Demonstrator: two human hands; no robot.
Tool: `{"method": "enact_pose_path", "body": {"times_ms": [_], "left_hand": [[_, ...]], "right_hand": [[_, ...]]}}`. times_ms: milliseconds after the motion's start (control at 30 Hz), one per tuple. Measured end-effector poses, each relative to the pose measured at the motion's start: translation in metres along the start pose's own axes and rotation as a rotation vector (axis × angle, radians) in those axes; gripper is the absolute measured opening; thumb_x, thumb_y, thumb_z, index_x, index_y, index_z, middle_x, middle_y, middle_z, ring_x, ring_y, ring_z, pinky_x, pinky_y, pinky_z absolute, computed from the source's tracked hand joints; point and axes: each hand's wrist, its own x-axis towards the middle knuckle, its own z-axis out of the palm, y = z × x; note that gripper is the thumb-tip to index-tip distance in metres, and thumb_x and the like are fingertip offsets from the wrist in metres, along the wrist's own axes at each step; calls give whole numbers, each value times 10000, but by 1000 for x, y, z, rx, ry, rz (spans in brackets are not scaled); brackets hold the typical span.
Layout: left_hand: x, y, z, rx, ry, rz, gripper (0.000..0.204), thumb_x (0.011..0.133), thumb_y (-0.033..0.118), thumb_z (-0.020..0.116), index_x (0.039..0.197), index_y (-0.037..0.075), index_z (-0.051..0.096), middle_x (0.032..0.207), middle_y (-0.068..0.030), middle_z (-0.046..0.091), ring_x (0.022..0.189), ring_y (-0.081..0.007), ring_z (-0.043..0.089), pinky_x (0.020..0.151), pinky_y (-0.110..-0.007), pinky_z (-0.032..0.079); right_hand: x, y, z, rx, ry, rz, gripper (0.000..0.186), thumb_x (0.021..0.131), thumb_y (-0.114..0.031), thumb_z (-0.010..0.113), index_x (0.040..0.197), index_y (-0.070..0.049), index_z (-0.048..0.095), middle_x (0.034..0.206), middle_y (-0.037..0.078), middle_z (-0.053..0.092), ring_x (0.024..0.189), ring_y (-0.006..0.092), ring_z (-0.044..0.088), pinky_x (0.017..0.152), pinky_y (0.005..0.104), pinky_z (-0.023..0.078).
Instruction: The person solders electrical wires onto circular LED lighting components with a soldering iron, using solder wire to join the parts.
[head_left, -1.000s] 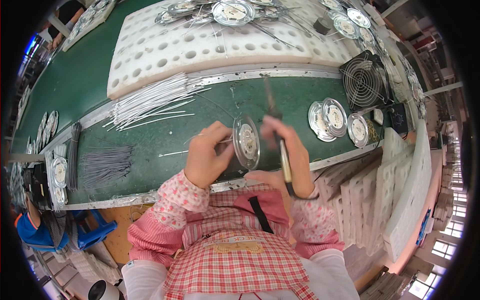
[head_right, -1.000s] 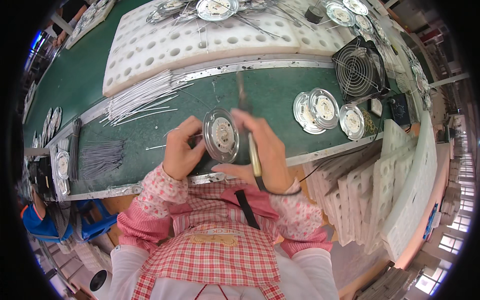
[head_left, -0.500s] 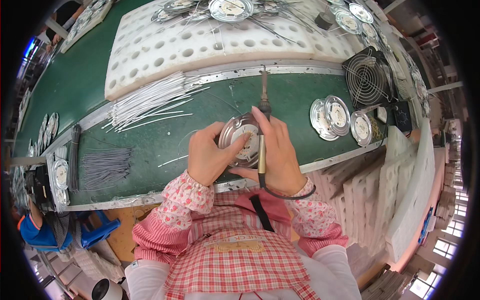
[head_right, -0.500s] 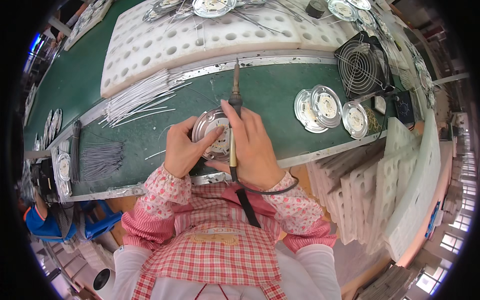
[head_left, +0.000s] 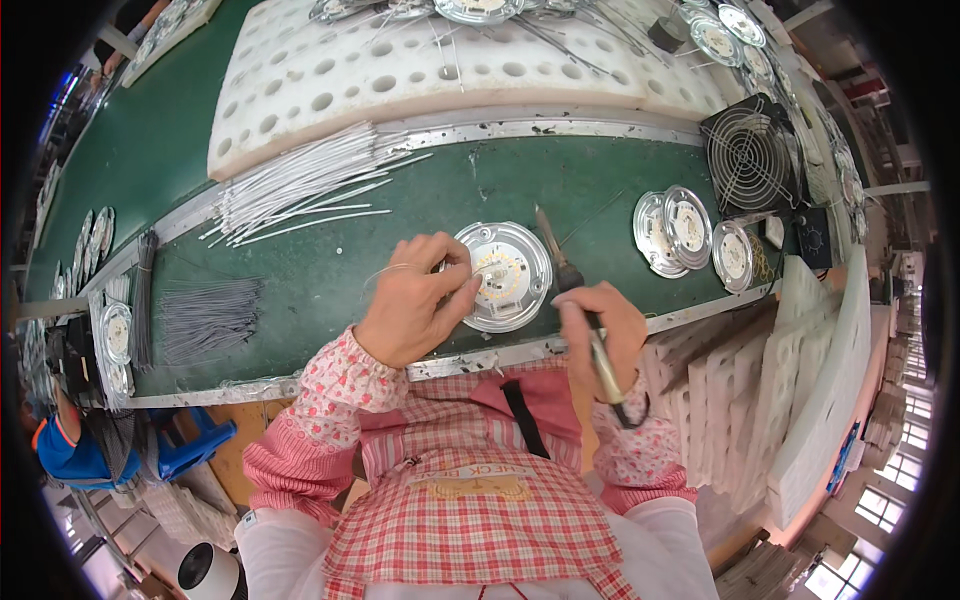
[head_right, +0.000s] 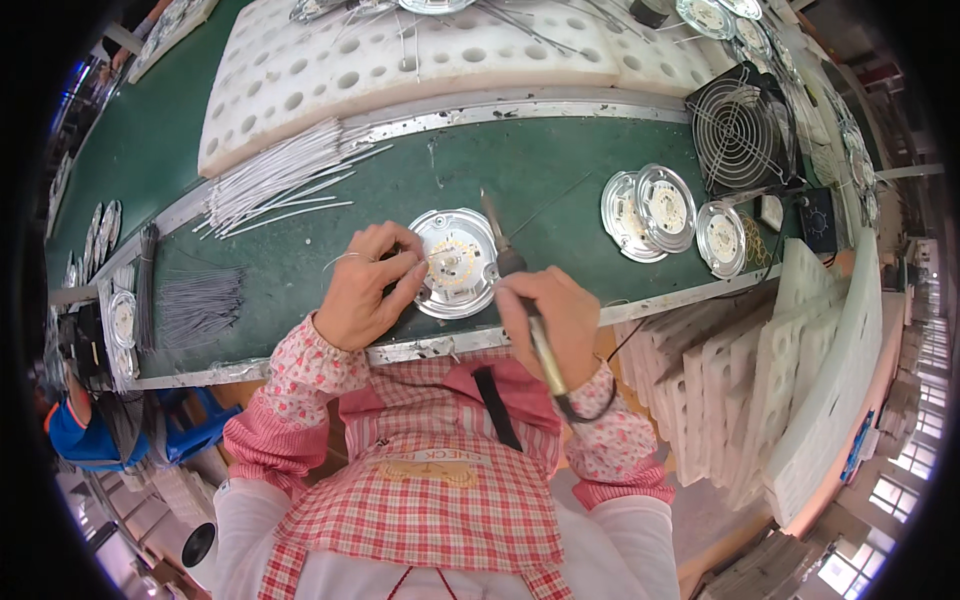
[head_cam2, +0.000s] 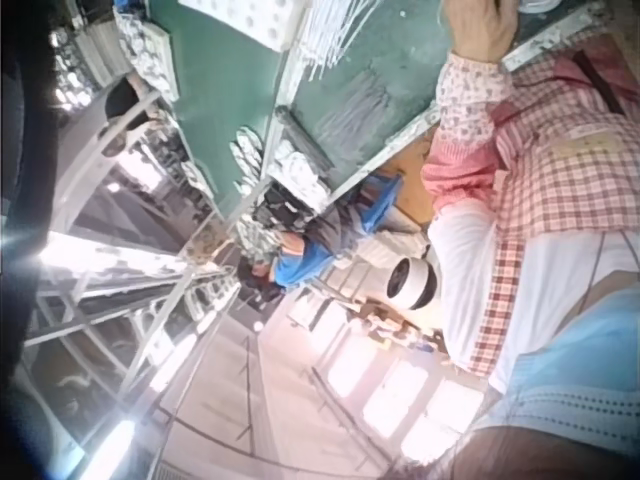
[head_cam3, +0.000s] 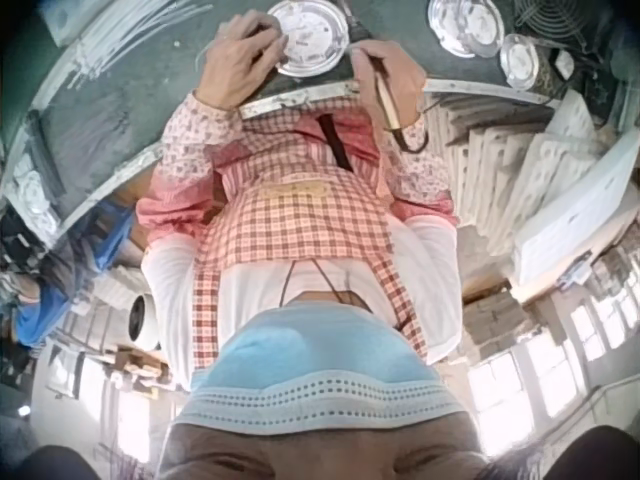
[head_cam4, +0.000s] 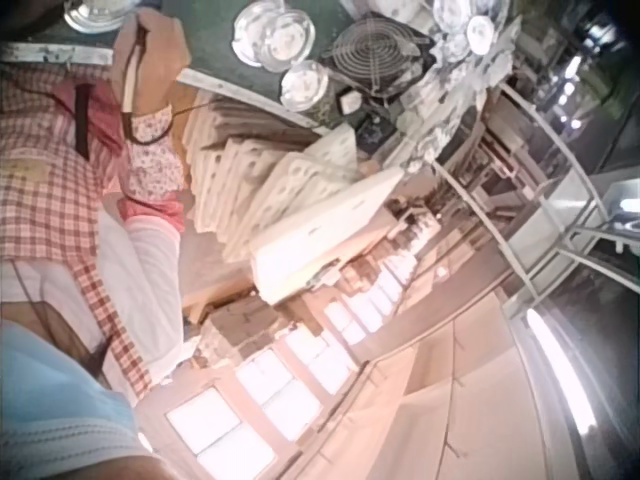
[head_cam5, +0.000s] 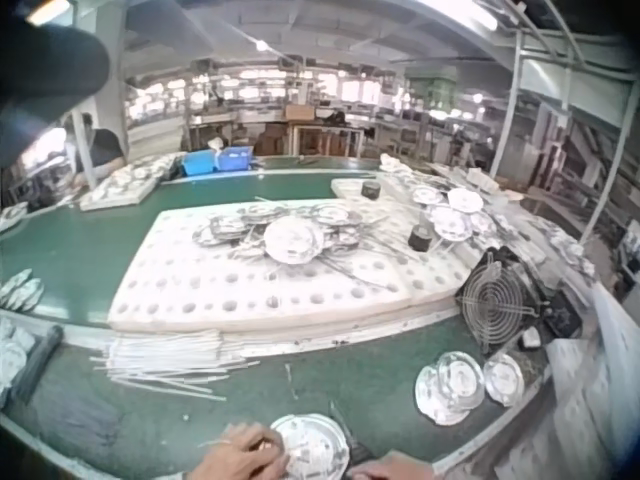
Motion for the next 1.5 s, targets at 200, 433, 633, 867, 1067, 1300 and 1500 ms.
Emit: {"method": "enact_pose_path", "body": {"times_ms": [200,433,633,867,1067,1300,1500], "left_hand": [[6,1,-1,80,-42,40,116,864,134,660,805,34,670,917,-78,539,858,-269,504,763,-383,385],[8,3,2,160,-25,53,133,841,140,664,751,44,655,893,-70,528,850,-261,503,753,-387,379],[6,4,3,162,3,74,127,843,148,666,761,52,656,884,-70,526,848,-261,505,749,-387,377],[5,5,5,229,-10,90,125,862,175,667,799,67,654,892,-69,513,870,-265,497,765,-397,379],[9,5,7,219,-13,80,100,821,133,715,883,74,663,940,-70,543,860,-259,527,754,-392,405],[-3,-4,6,294,-1,261,495,700,33,749,1186,94,678,1084,-42,603,912,-224,588,748,-364,464],[-4,-5,3,334,-27,307,538,675,49,752,1204,90,662,1087,-34,605,949,-217,596,761,-361,468]], "right_hand": [[4,-11,-15,241,-154,203,156,898,-33,563,1012,-11,666,675,97,629,549,188,605,539,294,453],[17,-25,-21,401,-218,530,192,948,-95,526,1043,7,658,610,63,610,521,101,573,521,256,444],[22,-16,-22,476,-185,523,226,971,-117,498,1040,29,656,584,39,592,522,72,562,504,234,431],[19,-19,-20,458,-184,549,229,974,-112,490,1048,29,654,607,42,600,543,69,565,518,230,436],[9,-18,-20,482,-153,604,240,985,-122,478,1068,23,651,612,39,597,550,75,567,523,233,437],[-18,-19,-4,524,-51,597,253,1014,-141,470,1114,26,632,728,69,637,597,95,603,554,232,459],[-15,-17,-5,567,14,587,241,1017,-137,497,1142,19,633,746,60,647,663,92,622,584,223,471]]}}
